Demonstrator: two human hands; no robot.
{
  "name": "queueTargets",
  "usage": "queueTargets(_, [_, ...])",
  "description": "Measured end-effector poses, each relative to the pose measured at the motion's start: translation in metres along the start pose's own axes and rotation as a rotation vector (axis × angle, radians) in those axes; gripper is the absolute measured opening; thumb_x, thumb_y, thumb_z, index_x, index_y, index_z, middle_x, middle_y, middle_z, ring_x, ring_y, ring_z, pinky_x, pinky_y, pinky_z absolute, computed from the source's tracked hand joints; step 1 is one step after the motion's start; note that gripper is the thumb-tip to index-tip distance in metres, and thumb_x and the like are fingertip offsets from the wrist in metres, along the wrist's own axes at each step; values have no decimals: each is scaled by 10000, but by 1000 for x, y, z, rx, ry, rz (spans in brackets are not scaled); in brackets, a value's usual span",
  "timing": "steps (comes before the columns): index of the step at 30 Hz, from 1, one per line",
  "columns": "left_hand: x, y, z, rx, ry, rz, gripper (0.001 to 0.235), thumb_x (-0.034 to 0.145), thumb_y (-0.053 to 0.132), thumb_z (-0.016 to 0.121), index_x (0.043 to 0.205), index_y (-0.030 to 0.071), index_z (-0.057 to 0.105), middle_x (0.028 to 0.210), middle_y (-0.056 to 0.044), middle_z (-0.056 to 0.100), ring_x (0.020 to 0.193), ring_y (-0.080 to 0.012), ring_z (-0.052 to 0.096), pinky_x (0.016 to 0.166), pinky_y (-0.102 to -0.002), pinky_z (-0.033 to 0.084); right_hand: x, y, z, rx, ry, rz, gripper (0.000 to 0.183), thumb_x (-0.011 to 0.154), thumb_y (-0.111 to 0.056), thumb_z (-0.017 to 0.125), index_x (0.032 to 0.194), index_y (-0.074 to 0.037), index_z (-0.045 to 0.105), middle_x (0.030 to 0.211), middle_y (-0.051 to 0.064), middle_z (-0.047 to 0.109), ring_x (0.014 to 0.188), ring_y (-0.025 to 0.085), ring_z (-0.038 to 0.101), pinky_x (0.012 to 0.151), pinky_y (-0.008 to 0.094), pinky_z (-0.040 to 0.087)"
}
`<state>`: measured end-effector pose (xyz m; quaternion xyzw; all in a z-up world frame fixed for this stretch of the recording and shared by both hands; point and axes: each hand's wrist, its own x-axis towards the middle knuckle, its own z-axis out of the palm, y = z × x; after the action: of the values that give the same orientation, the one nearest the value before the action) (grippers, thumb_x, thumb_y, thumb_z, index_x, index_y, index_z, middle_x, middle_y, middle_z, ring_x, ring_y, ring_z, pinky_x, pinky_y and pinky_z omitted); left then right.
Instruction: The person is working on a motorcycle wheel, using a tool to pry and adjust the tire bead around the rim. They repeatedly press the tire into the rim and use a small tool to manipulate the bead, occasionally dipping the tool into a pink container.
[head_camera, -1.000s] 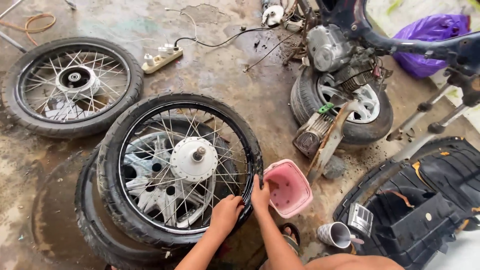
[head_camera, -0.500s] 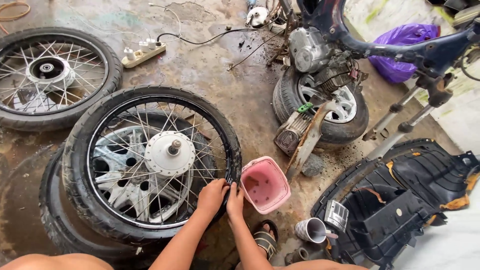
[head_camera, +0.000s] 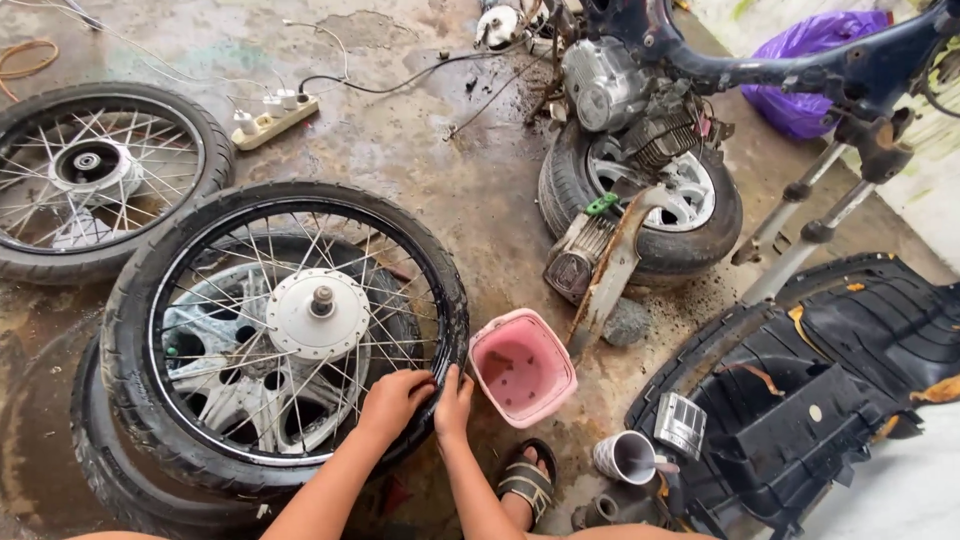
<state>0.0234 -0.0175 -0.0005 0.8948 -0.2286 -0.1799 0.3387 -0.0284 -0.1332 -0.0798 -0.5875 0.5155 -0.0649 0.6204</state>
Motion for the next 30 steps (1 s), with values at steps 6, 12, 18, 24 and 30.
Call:
queueTargets(6, [23,-10,23,31,42,29,287,983,392,630,1224,267,726,1059,-34,771,1000,-291,741,873,-437,609,-2,-5,-2,16,0,-26,690,937,-740,546,1364,-199,581,1282,257,679,1269,388,620,1055,462,498])
queueTargets(12, [21,-11,21,8,69,36,339,980,408,637,1268,248,721,1080,-59,772,1001,-316,739,855,-464,608,1,2,-2,-10,19,-42,670,934,-726,552,1354,-206,589,1267,274,685,1261,398,623,1060,464,494])
queueTargets(18, [7,-3,7,87,30,39,327,955,431,647,1232,279,730,1057,-54,773,997,-318,733,835,-454,608,17,13,-6,-53,-32,-53,705,931,-743,534,1390,-209,567,1314,269,668,1301,380,600,1095,461,475])
queueTargets(24, [0,-21,25,68,41,17,362,947,432,645,1228,218,723,1000,-29,726,896,-333,702,741,-464,543,-53,-98,-37,-103,9,-85,575,1042,-508,321,1419,-114,504,1399,103,603,1296,247,566,1125,470,452])
queueTargets(30, [15,-8,18,-25,33,-20,328,933,419,659,1190,234,742,1066,-38,741,972,-322,704,782,-452,533,11,-116,-87,630,-753,274,625,1056,-477,429,1098,80,711,1091,269,739,907,382,736,849,506,607])
